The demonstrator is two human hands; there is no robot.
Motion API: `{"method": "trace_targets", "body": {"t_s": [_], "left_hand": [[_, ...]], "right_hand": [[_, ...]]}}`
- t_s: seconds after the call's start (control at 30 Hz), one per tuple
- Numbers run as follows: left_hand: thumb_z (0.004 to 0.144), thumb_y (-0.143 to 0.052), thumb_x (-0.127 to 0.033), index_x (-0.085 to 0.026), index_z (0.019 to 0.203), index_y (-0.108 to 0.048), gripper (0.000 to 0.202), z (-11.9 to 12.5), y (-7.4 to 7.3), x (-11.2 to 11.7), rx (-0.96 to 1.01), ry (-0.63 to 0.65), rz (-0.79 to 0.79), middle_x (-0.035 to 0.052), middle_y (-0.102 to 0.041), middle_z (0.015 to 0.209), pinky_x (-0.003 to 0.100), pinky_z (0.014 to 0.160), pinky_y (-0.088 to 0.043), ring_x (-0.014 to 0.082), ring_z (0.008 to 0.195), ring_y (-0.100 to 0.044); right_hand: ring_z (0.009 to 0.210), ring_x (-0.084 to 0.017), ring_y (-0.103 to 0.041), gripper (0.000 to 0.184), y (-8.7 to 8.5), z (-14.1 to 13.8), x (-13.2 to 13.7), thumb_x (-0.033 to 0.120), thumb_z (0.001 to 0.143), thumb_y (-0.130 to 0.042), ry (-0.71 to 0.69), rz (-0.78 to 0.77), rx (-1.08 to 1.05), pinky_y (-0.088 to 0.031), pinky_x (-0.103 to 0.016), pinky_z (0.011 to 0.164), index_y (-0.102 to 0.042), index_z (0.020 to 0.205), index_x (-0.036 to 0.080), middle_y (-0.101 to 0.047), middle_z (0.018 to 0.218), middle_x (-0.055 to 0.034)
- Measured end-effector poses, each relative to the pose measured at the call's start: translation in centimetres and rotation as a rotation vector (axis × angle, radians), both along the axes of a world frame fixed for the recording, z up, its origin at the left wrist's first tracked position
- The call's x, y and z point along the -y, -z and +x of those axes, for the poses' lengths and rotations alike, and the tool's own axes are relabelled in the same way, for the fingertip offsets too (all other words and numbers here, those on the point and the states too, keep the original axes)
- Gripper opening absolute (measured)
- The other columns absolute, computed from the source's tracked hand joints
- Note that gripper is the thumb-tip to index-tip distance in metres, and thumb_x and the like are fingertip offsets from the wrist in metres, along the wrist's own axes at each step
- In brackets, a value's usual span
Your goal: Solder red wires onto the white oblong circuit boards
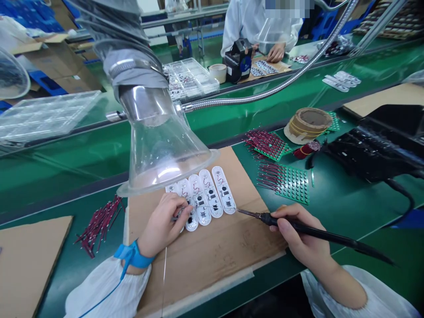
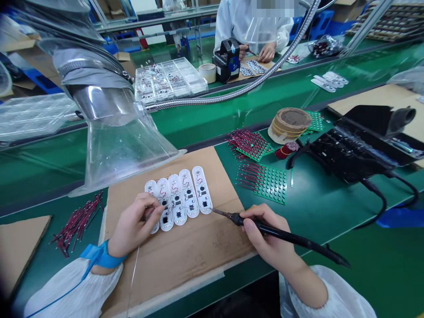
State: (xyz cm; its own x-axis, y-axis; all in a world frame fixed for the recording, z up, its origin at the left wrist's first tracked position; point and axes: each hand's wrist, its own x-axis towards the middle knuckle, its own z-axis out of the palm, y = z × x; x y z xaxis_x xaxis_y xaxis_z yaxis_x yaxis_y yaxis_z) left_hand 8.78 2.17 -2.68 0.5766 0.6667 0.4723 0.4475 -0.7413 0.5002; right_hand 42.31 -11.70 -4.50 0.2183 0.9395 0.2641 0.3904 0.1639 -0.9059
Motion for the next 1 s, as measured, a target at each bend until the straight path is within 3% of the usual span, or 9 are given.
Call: {"method": "trace_targets", "body": {"t_s": [0.23,1.0], "left_hand": [[0.107,-0.059,-0.012,-0.023,0.094,-0.056,0.017,0.11,-0.08,-0.14,-0.035,-0.001,0.001,-0.0044,-0.055,0.074,0.029,0.065,-0.040,0.0158,0.066,-0.052],[0.109,-0.059,-0.014,-0.023,0.096,-0.055,0.016,0.25,0.12,-0.12,-0.041,0.029,0.014,-0.0046,-0.051,0.076,0.029,0.066,-0.040,0.0159,0.068,-0.050]], "right_hand": [[0.063,-0.013,-0.076,0.008,0.18,0.07,-0.08,0.035,0.109,-0.071,-0.021,0.072,-0.004,-0.062,-0.018,0.061,-0.075,0.108,0.028,-0.077,0.081,0.0006],[0.065,-0.015,-0.079,0.007,0.51,0.37,-0.13,0.035,0.110,-0.070,-0.100,0.031,0.053,-0.064,-0.021,0.063,-0.074,0.112,0.029,-0.078,0.085,-0.0002]]}}
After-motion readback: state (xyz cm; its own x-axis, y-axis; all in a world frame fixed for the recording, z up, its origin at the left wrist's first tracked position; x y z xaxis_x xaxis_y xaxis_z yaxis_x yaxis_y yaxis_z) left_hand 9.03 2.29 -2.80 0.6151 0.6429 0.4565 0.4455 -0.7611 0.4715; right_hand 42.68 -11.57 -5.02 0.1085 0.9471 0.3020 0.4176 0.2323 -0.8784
